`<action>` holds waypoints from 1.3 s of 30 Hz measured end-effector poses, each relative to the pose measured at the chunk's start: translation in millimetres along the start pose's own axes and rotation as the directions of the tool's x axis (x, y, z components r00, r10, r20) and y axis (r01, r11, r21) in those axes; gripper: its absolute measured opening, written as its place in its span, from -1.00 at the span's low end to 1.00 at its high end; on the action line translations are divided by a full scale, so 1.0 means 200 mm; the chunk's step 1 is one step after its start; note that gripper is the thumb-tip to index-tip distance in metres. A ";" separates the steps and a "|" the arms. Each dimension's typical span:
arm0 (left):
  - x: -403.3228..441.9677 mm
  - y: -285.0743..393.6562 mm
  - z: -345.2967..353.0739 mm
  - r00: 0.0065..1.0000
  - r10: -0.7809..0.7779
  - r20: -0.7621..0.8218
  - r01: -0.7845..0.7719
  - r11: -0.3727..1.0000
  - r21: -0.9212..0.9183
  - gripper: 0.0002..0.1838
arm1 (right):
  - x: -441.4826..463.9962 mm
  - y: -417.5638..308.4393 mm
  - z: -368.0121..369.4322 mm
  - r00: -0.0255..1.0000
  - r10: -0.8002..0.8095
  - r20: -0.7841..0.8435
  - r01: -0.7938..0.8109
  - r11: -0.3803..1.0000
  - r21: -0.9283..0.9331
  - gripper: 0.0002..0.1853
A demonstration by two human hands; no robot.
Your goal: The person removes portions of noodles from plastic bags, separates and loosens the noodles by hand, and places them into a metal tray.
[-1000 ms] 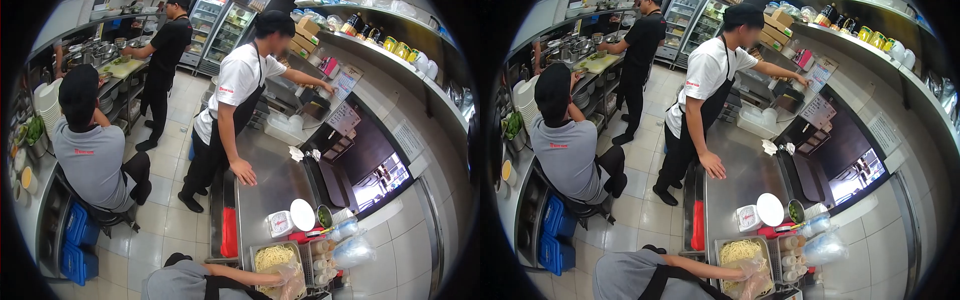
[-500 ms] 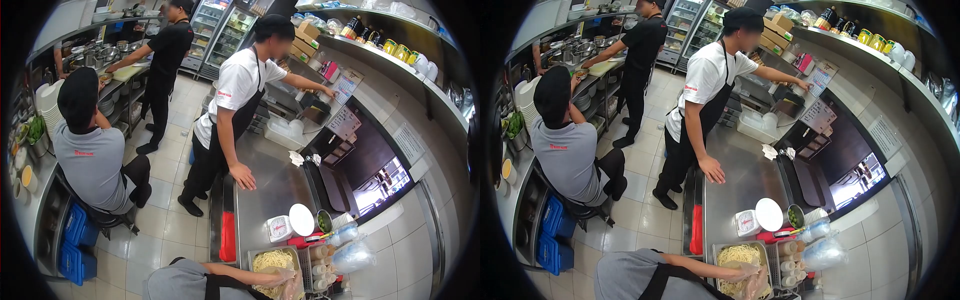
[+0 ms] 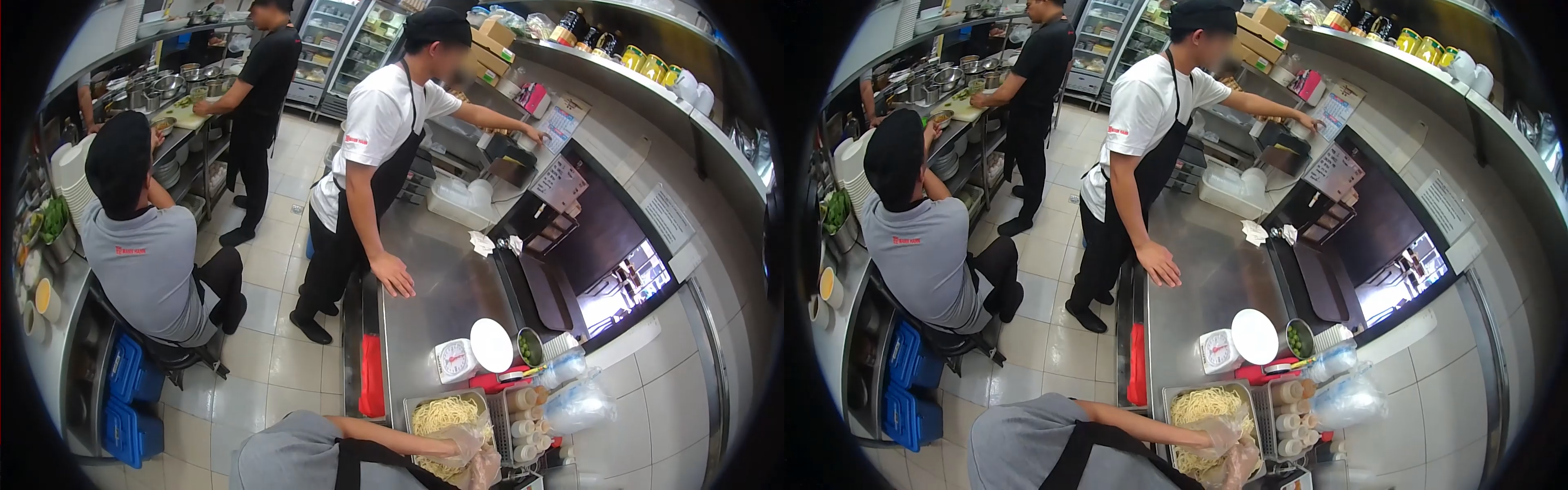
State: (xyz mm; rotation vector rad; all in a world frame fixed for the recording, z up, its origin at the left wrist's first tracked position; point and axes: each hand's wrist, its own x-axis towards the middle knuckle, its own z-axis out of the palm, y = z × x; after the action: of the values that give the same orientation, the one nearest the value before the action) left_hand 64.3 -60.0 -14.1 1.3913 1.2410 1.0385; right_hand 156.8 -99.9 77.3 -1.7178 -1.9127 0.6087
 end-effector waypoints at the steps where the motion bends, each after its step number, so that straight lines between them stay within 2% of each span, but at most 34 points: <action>1: 0.01 -0.01 0.02 1.000 -0.001 -0.014 0.001 1.000 0.020 -0.59 | 0.00 -0.01 0.00 1.000 -0.004 0.005 0.004 0.999 -0.033 -0.64; 4: 0.03 -0.04 0.07 0.993 0.013 -0.121 0.007 0.988 0.157 -0.59 | 0.06 0.21 0.12 0.972 -0.218 -0.082 0.199 0.960 -0.199 -0.68; 5: 0.03 -0.05 0.10 0.987 0.035 -0.156 0.001 0.974 0.225 -0.60 | 0.05 0.20 0.13 0.986 -0.148 -0.083 0.137 0.984 -0.117 -0.70; 6: 0.04 -0.09 0.13 0.983 0.120 -0.135 -0.066 0.934 0.350 -0.66 | 0.04 0.16 0.12 0.994 -0.064 -0.089 0.061 0.997 -0.035 -0.70; 7: 0.04 -0.13 0.16 0.972 0.205 -0.113 -0.130 0.874 0.469 -0.71 | 0.03 0.12 0.12 0.995 0.028 -0.098 -0.024 0.998 0.051 -0.70; 8: 0.02 -0.14 0.14 0.946 0.324 -0.026 -0.244 0.759 0.604 -0.77 | 0.01 0.10 0.14 0.989 0.091 -0.113 -0.067 0.978 0.199 -0.68; 9: 0.00 -0.11 0.09 0.914 0.403 0.046 -0.346 0.713 0.610 -0.79 | 0.00 0.11 0.16 0.979 0.158 -0.127 -0.105 0.933 0.345 -0.66; 10: -0.02 -0.07 0.04 0.871 0.477 0.117 -0.443 0.659 0.607 -0.81 | 0.00 0.14 0.18 0.978 0.161 -0.132 -0.109 0.935 0.338 -0.68; 11: -0.02 -0.06 0.03 0.850 0.510 0.136 -0.475 0.626 0.618 -0.79 | 0.00 0.17 0.19 0.977 0.165 -0.134 -0.113 0.937 0.330 -0.70; 13: -0.01 -0.03 0.01 0.877 0.459 0.145 -0.453 0.684 0.572 -0.74 | -0.03 0.09 0.18 0.965 0.056 -0.255 0.021 0.957 0.291 -0.77; 15: 0.01 0.01 0.01 0.932 0.330 0.151 -0.359 0.771 0.526 -0.69 | -0.02 0.23 0.20 0.979 0.004 -0.202 0.003 0.999 0.034 -0.84; 16: 0.02 0.04 -0.01 0.959 0.228 0.166 -0.281 0.819 0.500 -0.66 | -0.02 0.28 0.23 0.938 -0.082 -0.336 0.121 0.988 0.098 -0.84; 17: 0.03 0.06 -0.03 0.978 0.106 0.180 -0.180 0.865 0.469 -0.64 | -0.01 0.31 0.24 0.865 -0.265 -0.426 0.328 0.941 0.081 -0.85; 19: 0.06 0.14 -0.09 0.966 -0.154 0.206 0.075 0.935 0.348 -0.58 | -0.01 0.25 0.17 0.958 -0.010 -0.286 0.060 0.984 0.167 -0.81; 20: 0.06 0.17 -0.13 0.945 -0.285 0.162 0.275 0.958 0.080 -0.53 | -0.02 0.19 0.13 0.963 0.087 -0.256 -0.028 0.974 0.225 -0.80; 21: 0.04 0.18 -0.15 0.932 -0.314 0.181 0.345 0.921 -0.179 -0.54 | -0.02 0.13 0.09 0.959 0.171 -0.227 -0.103 0.953 0.283 -0.80; 22: 0.02 0.20 -0.18 0.917 -0.345 0.200 0.398 0.815 -0.421 -0.55 | -0.02 0.13 0.09 0.951 0.207 -0.229 -0.116 0.927 0.358 -0.80; 24: 0.01 0.24 -0.30 0.886 -0.315 0.340 0.429 0.835 -0.345 -0.61 | -0.02 0.13 0.08 0.939 0.262 -0.225 -0.122 0.860 0.496 -0.80; 25: 0.01 0.22 -0.32 0.868 -0.318 0.381 0.457 0.812 -0.363 -0.65 | -0.02 0.16 0.07 0.954 0.130 -0.269 -0.011 0.916 0.402 -0.76; 26: 0.01 0.20 -0.33 0.848 -0.321 0.421 0.486 0.788 -0.378 -0.70 | -0.03 0.17 0.08 0.961 0.154 -0.228 -0.028 0.878 0.478 -0.72; 28: 0.01 0.13 -0.33 0.817 -0.359 0.452 0.566 0.654 -0.502 -0.81 | -0.03 0.12 0.10 0.974 0.181 -0.138 -0.057 0.782 0.620 -0.64; 29: 0.02 0.11 -0.31 0.821 -0.385 0.421 0.565 0.651 -0.507 -0.81 | -0.04 0.13 0.12 0.978 0.146 -0.147 -0.035 0.817 0.575 -0.54; 31: 0.01 0.13 -0.28 0.825 -0.436 0.360 0.565 0.639 -0.522 -0.81 | -0.06 0.01 0.07 0.982 0.059 -0.180 0.027 0.898 0.439 -0.52; 32: 0.01 0.11 -0.27 0.831 -0.390 0.397 0.556 0.621 -0.553 -0.82 | -0.06 -0.03 0.05 0.982 0.014 -0.189 0.057 0.929 0.365 -0.51; 33: 0.01 0.07 -0.25 0.835 -0.341 0.432 0.547 0.600 -0.584 -0.83 | -0.04 -0.01 0.06 0.978 0.073 -0.195 -0.001 0.939 0.343 -0.55; 34: 0.01 0.06 -0.24 0.839 -0.289 0.462 0.538 0.576 -0.616 -0.83 | -0.03 0.04 0.07 0.971 0.107 -0.214 -0.010 0.913 0.409 -0.58; 36: 0.00 0.09 -0.27 0.865 -0.200 0.460 0.430 0.767 -0.476 -0.80 | 0.00 0.08 0.07 0.953 0.176 -0.246 -0.018 0.845 0.535 -0.62; 37: -0.01 0.12 -0.28 0.872 -0.153 0.464 0.359 0.844 -0.397 -0.78 | -0.01 0.04 0.00 0.955 0.271 -0.123 -0.125 0.739 0.662 -0.66; 39: -0.01 0.23 -0.31 0.924 -0.109 0.367 0.136 0.990 -0.047 -0.75 | 0.00 0.09 0.02 0.950 0.274 -0.148 -0.085 0.687 0.722 -0.65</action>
State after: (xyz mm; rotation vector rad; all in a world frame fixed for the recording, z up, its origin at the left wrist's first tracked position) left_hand 11.8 -55.4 41.5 1.3581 0.9914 0.6915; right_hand 168.8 -98.7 63.6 -1.3726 -1.0987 0.9999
